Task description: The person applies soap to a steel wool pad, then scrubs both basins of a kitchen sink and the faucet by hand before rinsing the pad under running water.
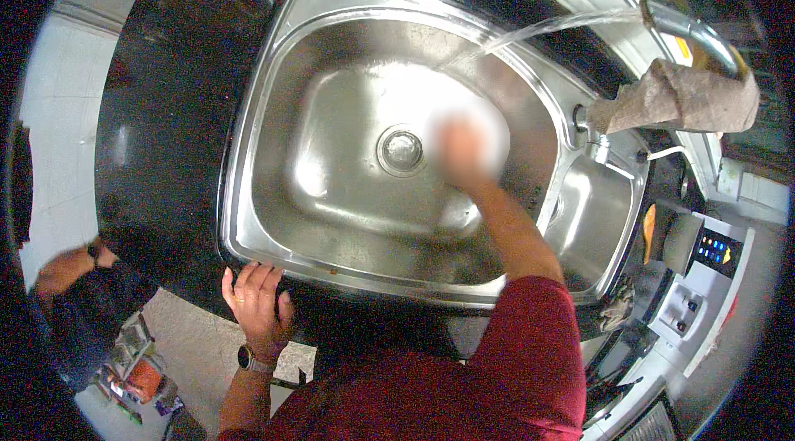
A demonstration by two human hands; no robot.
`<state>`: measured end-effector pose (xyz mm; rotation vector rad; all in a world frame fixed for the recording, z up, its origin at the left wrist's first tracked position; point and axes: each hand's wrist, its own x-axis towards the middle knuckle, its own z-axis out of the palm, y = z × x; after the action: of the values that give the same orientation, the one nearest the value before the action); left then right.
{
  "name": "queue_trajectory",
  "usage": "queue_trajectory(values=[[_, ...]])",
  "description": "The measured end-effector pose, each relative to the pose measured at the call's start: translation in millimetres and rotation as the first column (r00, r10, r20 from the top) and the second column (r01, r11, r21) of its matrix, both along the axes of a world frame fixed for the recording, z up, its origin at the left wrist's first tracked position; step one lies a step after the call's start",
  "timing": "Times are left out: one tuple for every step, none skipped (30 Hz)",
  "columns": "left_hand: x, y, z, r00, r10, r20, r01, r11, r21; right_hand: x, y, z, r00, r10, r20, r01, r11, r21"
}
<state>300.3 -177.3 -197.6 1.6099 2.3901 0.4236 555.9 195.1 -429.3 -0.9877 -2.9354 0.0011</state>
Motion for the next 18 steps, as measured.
queue_trajectory(values=[[2,-1,-1,1.000,0.016,0.008,-0.016,1.000,-0.005,-11,-24,19,0.987,0.021,0.158,0.019,0.968,-0.249],[1,-1,-1,1.000,0.016,0.019,-0.016,1.000,-0.008,-25,-55,39,0.949,0.065,0.309,0.094,0.877,-0.471],[1,-3,-2,1.000,0.015,0.023,-0.015,1.000,0.010,-27,-86,39,0.967,0.221,0.130,-0.104,0.801,-0.590],[0,-5,-2,1.000,0.012,0.024,-0.012,1.000,0.008,-45,-101,35,0.935,0.353,-0.025,-0.301,0.755,-0.583],[0,-4,-2,1.000,0.011,0.025,-0.012,1.000,0.009,-63,-116,33,0.863,0.476,-0.168,-0.484,0.688,-0.541],[0,-4,-2,1.000,0.005,0.023,-0.005,1.000,0.000,-95,-130,35,0.770,0.588,-0.247,-0.634,0.661,-0.403],[0,-5,-1,1.000,0.007,0.019,-0.006,1.000,-0.018,-130,-133,30,0.764,0.600,-0.238,-0.644,0.680,-0.351],[0,-2,-1,1.000,0.002,0.021,-0.001,1.000,-0.021,-165,-127,24,0.761,0.607,-0.228,-0.648,0.700,-0.301],[0,-1,-1,1.000,-0.002,0.020,0.003,1.000,-0.029,-196,-123,17,0.792,0.538,-0.288,-0.605,0.757,-0.247],[-2,-2,0,1.000,-0.012,0.023,0.013,0.999,-0.034,-219,-113,14,0.817,0.462,-0.345,-0.544,0.816,-0.197],[-1,-3,0,1.000,-0.014,0.006,0.014,0.999,-0.042,-238,-90,31,0.909,0.398,-0.122,-0.414,0.835,-0.363],[-2,-3,1,1.000,-0.017,0.008,0.018,0.999,-0.035,-251,-69,46,0.933,0.338,0.122,-0.240,0.837,-0.492],[1,-2,0,1.000,-0.007,0.014,0.007,1.000,-0.028,-247,-50,35,0.996,0.090,-0.019,-0.091,0.921,-0.379],[2,-3,0,1.000,0.004,0.023,-0.004,1.000,-0.024,-237,-36,23,0.972,-0.150,-0.181,0.092,0.951,-0.294],[0,-3,1,1.000,-0.011,0.025,0.011,1.000,-0.029,-230,-24,29,0.960,-0.207,-0.191,0.146,0.945,-0.294],[-2,-2,1,1.000,-0.009,0.025,0.010,1.000,-0.029,-228,-14,38,0.945,-0.257,-0.204,0.191,0.937,-0.292],[-1,-2,2,1.000,-0.007,0.026,0.008,0.999,-0.033,-230,-9,40,0.947,-0.271,-0.172,0.199,0.916,-0.349],[-1,-2,2,1.000,-0.006,0.028,0.007,0.999,-0.036,-231,-6,42,0.949,-0.284,-0.139,0.207,0.891,-0.404]])
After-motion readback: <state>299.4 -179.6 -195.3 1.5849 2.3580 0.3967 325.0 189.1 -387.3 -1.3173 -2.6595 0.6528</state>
